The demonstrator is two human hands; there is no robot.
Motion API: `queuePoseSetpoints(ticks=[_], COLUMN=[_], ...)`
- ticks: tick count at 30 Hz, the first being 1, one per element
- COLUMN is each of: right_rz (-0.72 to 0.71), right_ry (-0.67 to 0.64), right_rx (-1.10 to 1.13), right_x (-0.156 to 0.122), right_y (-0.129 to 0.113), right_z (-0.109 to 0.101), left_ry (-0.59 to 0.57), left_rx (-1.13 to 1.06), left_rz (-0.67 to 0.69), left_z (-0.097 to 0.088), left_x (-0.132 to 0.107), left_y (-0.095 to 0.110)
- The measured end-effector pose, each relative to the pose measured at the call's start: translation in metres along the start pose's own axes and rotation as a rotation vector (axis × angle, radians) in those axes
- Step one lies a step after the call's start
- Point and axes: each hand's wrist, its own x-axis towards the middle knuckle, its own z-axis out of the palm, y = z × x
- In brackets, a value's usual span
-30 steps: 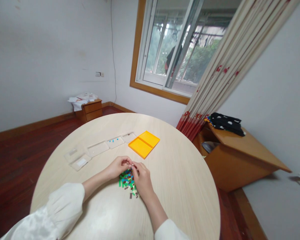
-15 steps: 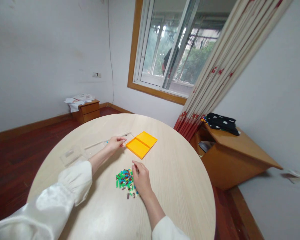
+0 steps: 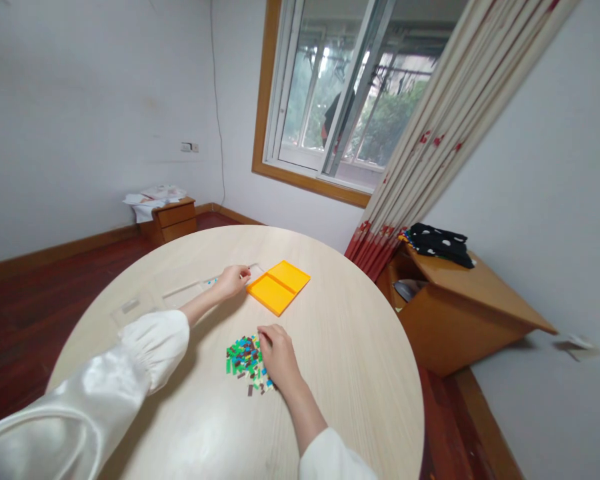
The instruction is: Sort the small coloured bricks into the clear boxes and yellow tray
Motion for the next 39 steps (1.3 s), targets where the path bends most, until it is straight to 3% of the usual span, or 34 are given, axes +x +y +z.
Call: queuePoseSetpoints(ticks=[4,8,13,19,26,33,39], right_rz=[-0.012,-0.021,0.039,0.065,-0.002,0.017,-0.031], right_ry=[-0.113,-0.236,-0.318,-0.365,-0.254,-0.028,0.016], right_rx=[-0.032,-0.086,-0.143,-0.136,-0.063,0.138,0.108], right_x=[0.005,0.011,0.018,0.014,0.006,0.021,0.025], right_y=[-0.003,-0.011,-0.018,-0.028,-0.022,-0.032,-0.029], right_z=[0.001,-0.002,-0.003,-0.007,-0.009,-0.004,0.003], left_ry=[-0.079,-0.070,-0.007,-0.080,-0.135,-0.498,-0.549], left_rx=[0.007,-0.124,-0.436,-0.918,-0.987,-1.298,-1.432], left_rz=[0.052,0.026,-0.082,-0.320,-0.388,-0.719,-0.752], left_z=[-0.004,-0.002,-0.001,-0.005,-0.001,-0.007,-0.005], left_x=[-0.036,-0.069,-0.089,-0.100,-0.107,-0.110,-0.110], left_y=[-0.002,-0.008,-0.013,-0.019,-0.018,-0.010,-0.015])
